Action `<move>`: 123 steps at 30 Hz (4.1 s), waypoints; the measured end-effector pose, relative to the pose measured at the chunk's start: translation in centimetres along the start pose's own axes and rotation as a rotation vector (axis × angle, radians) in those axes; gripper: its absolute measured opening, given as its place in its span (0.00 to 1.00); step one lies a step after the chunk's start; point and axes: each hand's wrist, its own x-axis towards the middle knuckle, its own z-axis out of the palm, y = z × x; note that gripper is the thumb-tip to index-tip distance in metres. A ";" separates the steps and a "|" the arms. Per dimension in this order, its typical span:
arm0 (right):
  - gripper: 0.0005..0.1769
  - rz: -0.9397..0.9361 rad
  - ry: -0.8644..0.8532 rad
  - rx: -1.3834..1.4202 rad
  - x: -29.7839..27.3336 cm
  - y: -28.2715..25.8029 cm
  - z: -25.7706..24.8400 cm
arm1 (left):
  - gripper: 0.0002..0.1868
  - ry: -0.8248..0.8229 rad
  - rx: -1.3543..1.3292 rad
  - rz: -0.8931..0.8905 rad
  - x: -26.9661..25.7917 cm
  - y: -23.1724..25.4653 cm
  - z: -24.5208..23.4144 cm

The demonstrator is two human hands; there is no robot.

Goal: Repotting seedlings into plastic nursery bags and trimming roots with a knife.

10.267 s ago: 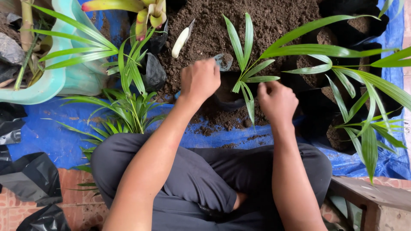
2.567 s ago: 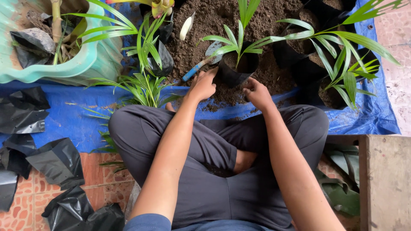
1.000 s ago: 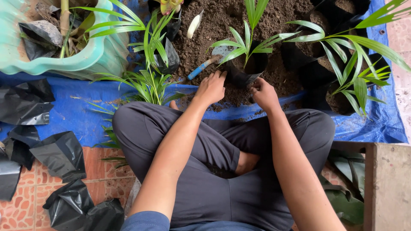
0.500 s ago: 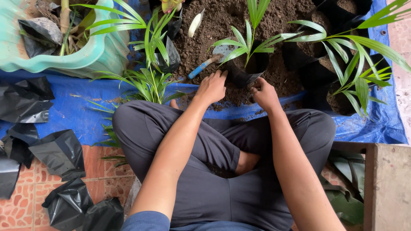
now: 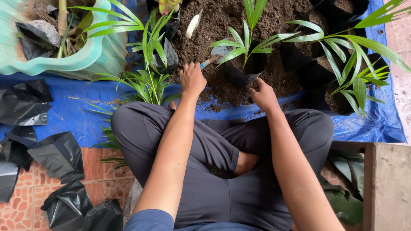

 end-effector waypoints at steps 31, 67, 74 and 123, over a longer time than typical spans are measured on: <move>0.34 0.017 -0.015 0.013 0.3 0.5 0.1 | 0.15 -0.090 0.027 -0.021 -1.0 0.7 -0.5; 0.17 0.182 0.048 -0.038 -3.9 -3.5 -2.1 | 0.31 -0.039 -0.187 -0.637 -16.3 -10.0 -11.0; 0.16 0.152 0.034 -0.061 -3.7 -3.3 -1.6 | 0.18 0.040 0.062 -0.625 -13.9 -11.6 -7.2; 0.19 0.031 -0.043 -0.032 -5.3 -5.3 -3.3 | 0.12 0.358 0.078 -0.482 -15.9 -12.9 -3.3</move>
